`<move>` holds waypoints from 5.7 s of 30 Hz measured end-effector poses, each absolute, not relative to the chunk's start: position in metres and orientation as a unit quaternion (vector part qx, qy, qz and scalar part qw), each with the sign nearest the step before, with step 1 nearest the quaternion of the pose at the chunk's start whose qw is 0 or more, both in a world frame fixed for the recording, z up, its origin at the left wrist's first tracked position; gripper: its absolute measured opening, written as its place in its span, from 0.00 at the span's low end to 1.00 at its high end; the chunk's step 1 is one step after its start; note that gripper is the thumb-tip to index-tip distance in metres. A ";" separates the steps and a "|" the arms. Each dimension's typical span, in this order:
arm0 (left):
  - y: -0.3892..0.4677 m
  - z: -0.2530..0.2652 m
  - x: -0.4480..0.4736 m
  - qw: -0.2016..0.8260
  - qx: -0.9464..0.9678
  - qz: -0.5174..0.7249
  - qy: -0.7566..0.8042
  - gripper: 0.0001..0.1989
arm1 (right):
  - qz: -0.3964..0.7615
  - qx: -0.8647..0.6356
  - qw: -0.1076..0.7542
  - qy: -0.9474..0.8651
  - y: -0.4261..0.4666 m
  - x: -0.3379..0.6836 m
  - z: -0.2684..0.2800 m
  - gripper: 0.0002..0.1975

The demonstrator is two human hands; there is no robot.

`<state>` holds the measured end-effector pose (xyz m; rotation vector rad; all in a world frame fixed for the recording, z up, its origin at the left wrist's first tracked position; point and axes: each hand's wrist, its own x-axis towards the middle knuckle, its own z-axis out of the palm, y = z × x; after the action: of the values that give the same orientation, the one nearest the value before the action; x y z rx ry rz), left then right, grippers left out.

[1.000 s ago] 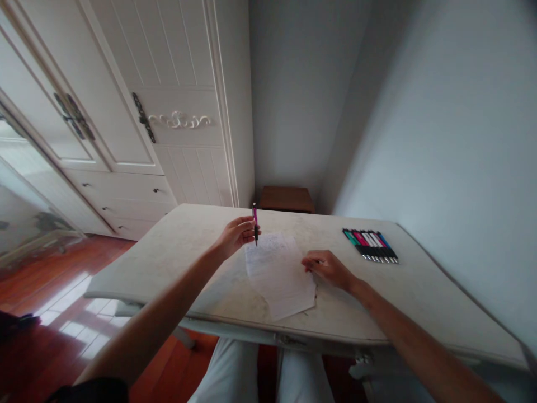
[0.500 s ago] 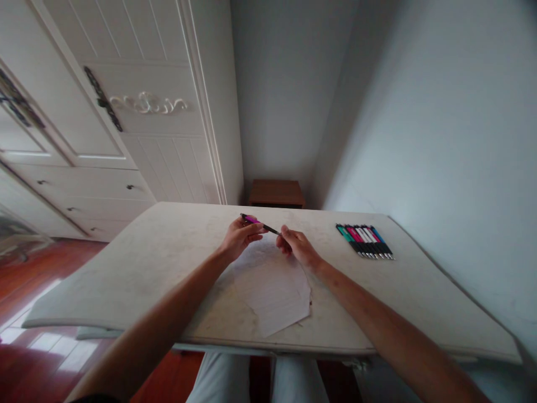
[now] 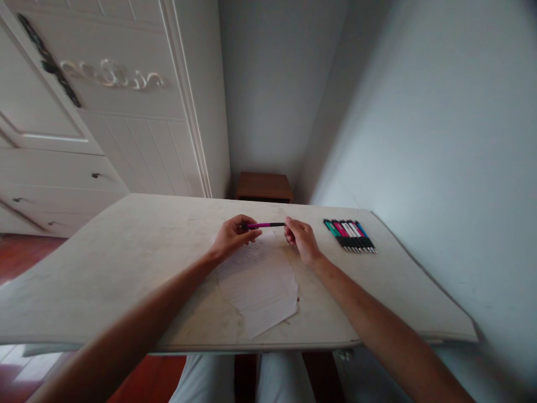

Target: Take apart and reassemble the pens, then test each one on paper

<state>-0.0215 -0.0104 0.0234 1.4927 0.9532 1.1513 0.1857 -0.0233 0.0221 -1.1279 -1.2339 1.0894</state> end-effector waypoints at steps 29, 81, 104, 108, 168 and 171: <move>-0.027 0.023 -0.029 0.302 0.776 0.365 0.416 0.21 | 0.368 -0.465 0.498 -0.633 -0.027 0.197 0.018 0.25; -0.006 0.021 -0.037 0.209 0.719 0.469 0.469 0.16 | 0.203 -0.440 0.493 -0.722 0.006 0.237 0.010 0.09; 0.001 0.012 -0.039 0.252 0.717 0.474 0.446 0.15 | 0.124 -0.485 0.386 -0.774 0.012 0.254 0.003 0.10; 0.000 0.013 -0.038 0.263 0.714 0.478 0.439 0.14 | 0.127 -0.475 0.446 -0.748 0.007 0.246 0.012 0.14; -0.013 0.024 -0.037 0.132 0.803 0.386 0.434 0.12 | 0.202 -0.416 0.370 -0.806 -0.018 0.214 0.013 0.21; -0.018 0.027 -0.033 0.166 0.780 0.391 0.459 0.19 | 0.196 -0.405 0.364 -0.816 -0.016 0.215 0.013 0.19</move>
<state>-0.0326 -0.0184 0.0273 2.2215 1.3084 1.1143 0.2146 -0.0163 0.0127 -1.0420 -2.0996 0.5032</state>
